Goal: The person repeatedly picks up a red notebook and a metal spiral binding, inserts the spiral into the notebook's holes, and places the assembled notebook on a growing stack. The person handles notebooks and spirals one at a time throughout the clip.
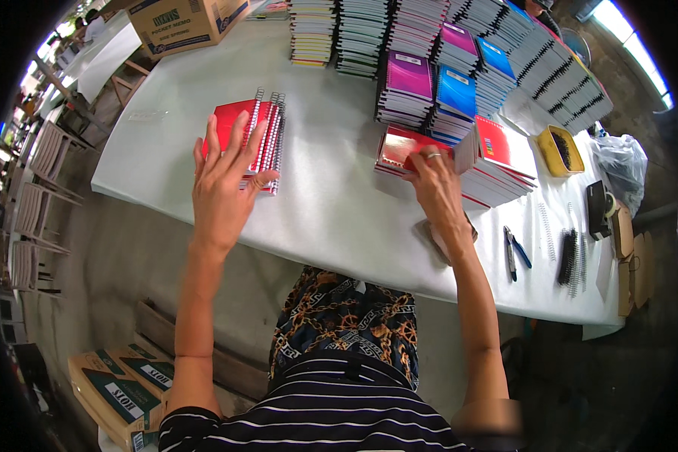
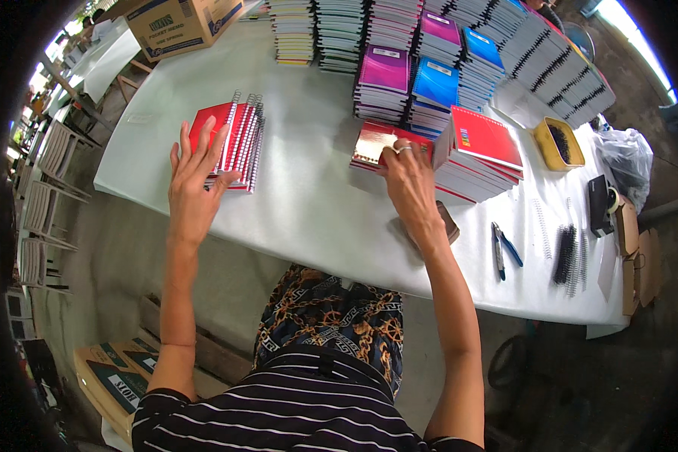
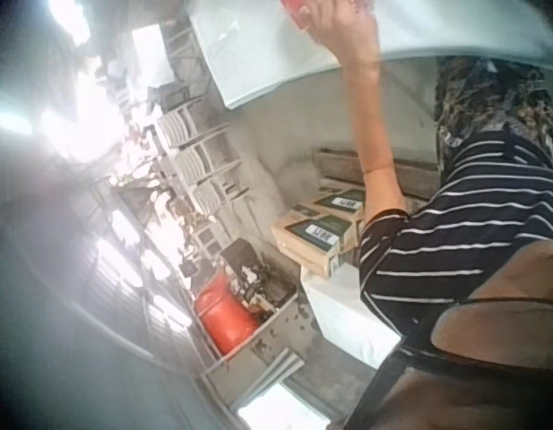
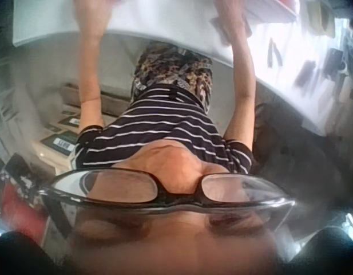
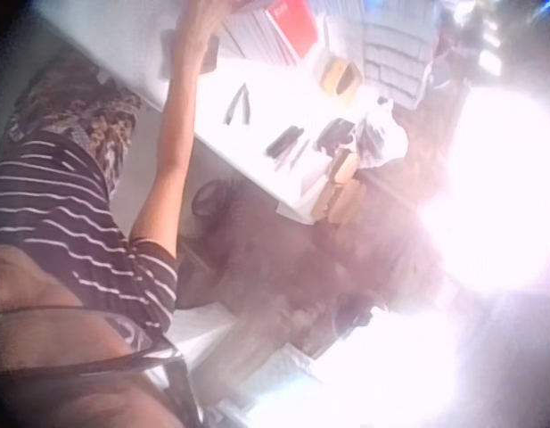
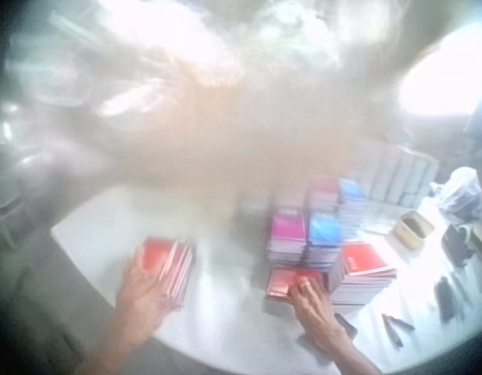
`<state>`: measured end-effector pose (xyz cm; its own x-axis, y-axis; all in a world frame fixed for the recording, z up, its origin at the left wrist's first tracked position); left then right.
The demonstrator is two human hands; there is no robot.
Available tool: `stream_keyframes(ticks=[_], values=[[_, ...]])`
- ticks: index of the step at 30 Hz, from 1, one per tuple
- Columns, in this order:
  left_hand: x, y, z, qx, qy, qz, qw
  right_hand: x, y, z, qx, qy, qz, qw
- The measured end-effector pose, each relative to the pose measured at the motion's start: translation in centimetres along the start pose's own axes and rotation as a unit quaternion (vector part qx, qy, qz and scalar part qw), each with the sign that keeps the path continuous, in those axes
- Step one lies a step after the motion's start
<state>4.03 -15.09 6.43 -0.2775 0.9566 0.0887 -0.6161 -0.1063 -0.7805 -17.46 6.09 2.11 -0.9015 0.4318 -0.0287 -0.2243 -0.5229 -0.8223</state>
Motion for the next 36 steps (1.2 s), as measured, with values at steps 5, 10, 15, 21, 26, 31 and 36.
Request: stream_keyframes(ticks=[5, 10, 15, 21, 26, 31, 36], values=[[6.0, 1.1, -1.7, -0.022, 0.060, -0.145, 0.987, 0.5, 1.1, -0.3, -0.034, -0.016, -0.011, 0.999], [14.9, 5.2, -2.6, -0.039, 0.039, -0.340, 0.939, -1.8, -5.6, 1.5, 0.121, 0.124, 0.102, 0.980], [18.7, 5.2, -1.1, 0.058, 0.065, -0.334, 0.939, -2.5, -7.1, -1.4, 0.087, 0.329, 0.351, 0.872], [15.2, 5.4, -0.2, -0.208, 0.014, -0.677, 0.706, 0.3, -8.8, -7.5, 0.120, 0.239, 0.350, 0.898], [13.0, 10.6, -2.7, -0.302, -0.026, -0.723, 0.621, -3.0, -1.3, -11.3, -0.019, 0.346, 0.627, 0.698], [11.7, 10.7, -3.4, -0.267, -0.085, -0.653, 0.703, -4.2, -1.8, -11.2, 0.093, 0.308, 0.621, 0.715], [14.2, 4.3, -0.7, -0.067, 0.127, -0.302, 0.942, -4.5, 0.4, -12.9, 0.044, 0.343, 0.587, 0.732]])
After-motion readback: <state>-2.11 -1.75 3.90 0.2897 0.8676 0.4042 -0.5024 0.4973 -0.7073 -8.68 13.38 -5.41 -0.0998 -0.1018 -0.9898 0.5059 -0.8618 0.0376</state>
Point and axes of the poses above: each hand's wrist, its own z-axis towards the middle knuckle, its own y-axis out of the palm, x = y × z, the point moved 6 cm from there along z, towards the middle knuckle, and after that the axes turned 1 degree about y, right-handed, at the moved point
